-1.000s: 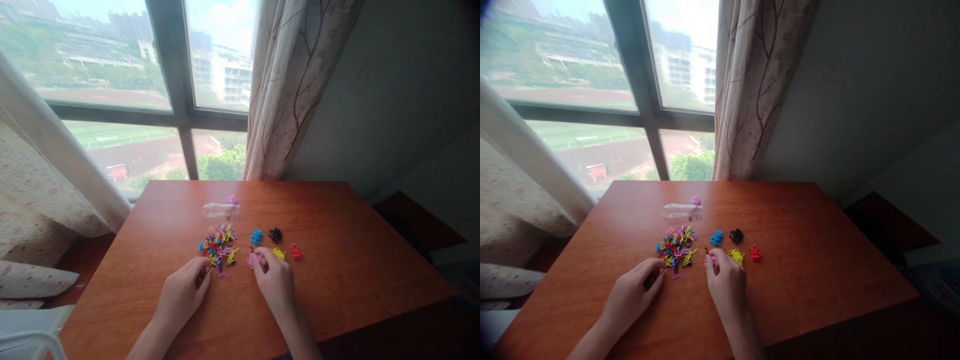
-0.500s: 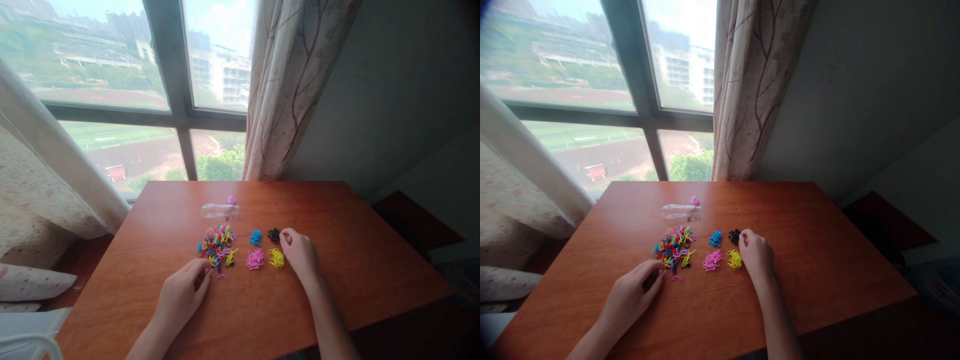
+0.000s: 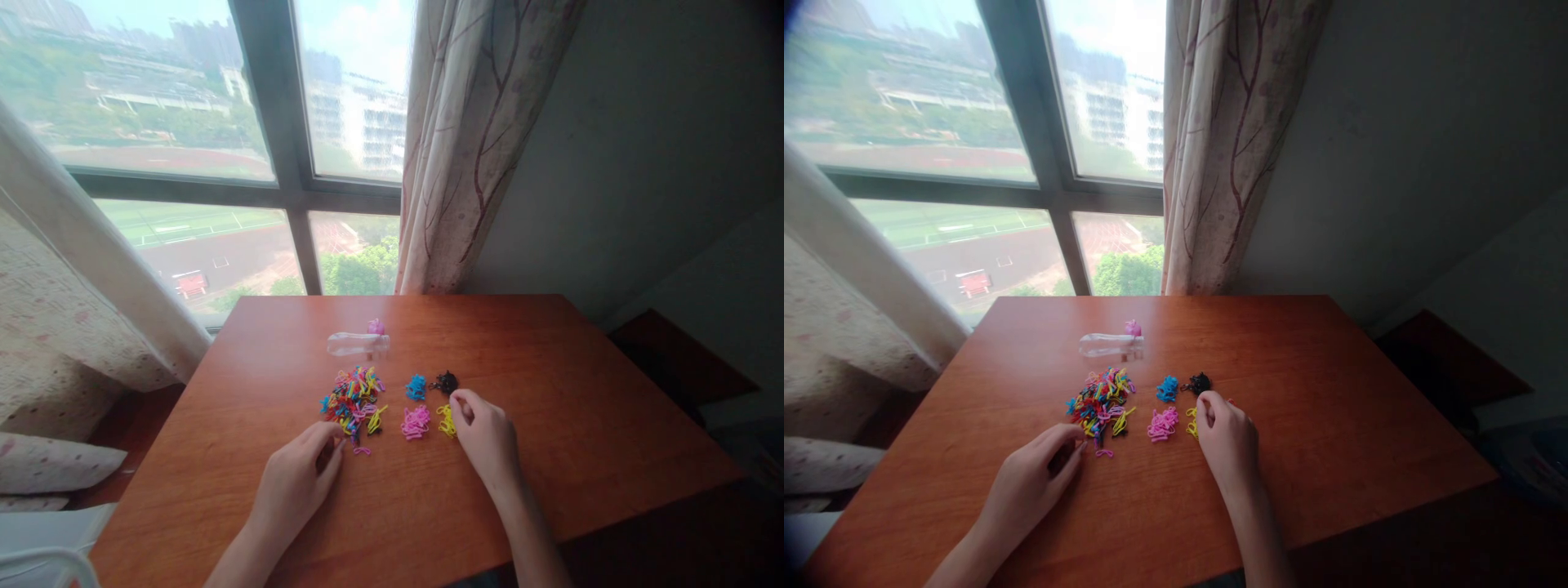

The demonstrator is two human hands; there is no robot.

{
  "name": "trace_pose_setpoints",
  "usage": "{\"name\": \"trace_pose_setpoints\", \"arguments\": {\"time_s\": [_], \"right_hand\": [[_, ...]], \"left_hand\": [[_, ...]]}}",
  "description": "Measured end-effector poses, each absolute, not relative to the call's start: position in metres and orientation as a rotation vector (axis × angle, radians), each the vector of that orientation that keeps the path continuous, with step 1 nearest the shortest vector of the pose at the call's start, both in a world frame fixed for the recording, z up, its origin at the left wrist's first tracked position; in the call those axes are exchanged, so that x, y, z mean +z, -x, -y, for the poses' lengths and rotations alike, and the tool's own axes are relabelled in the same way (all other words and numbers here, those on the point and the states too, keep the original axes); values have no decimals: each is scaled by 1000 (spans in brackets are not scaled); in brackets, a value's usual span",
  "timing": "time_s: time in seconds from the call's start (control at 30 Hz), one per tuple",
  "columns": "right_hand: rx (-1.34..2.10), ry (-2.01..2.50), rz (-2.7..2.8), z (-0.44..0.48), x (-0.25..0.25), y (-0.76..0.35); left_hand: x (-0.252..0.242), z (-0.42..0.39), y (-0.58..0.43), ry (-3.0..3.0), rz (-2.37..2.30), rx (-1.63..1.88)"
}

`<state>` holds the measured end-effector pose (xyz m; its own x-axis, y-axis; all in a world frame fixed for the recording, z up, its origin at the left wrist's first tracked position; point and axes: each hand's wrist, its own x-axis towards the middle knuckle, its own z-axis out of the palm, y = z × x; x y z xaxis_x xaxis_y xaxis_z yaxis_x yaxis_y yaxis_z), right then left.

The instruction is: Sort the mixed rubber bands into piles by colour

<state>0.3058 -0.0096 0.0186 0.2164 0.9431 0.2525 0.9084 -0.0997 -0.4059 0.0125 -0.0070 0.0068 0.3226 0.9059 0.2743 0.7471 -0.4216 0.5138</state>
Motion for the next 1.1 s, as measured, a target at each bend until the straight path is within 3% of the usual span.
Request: {"name": "trace_pose_setpoints", "arguments": {"time_s": [0.5, 0.8, 1.1], "right_hand": [[407, 1667, 1883, 44, 13, -255], [487, 1602, 1901, 65, -6, -228], [525, 1597, 1870, 64, -9, -229]], "left_hand": [[19, 1, -28, -2259, -1372, 848], [56, -49, -108, -2474, -1227, 517], [55, -96, -174, -2498, -1218, 331]]}}
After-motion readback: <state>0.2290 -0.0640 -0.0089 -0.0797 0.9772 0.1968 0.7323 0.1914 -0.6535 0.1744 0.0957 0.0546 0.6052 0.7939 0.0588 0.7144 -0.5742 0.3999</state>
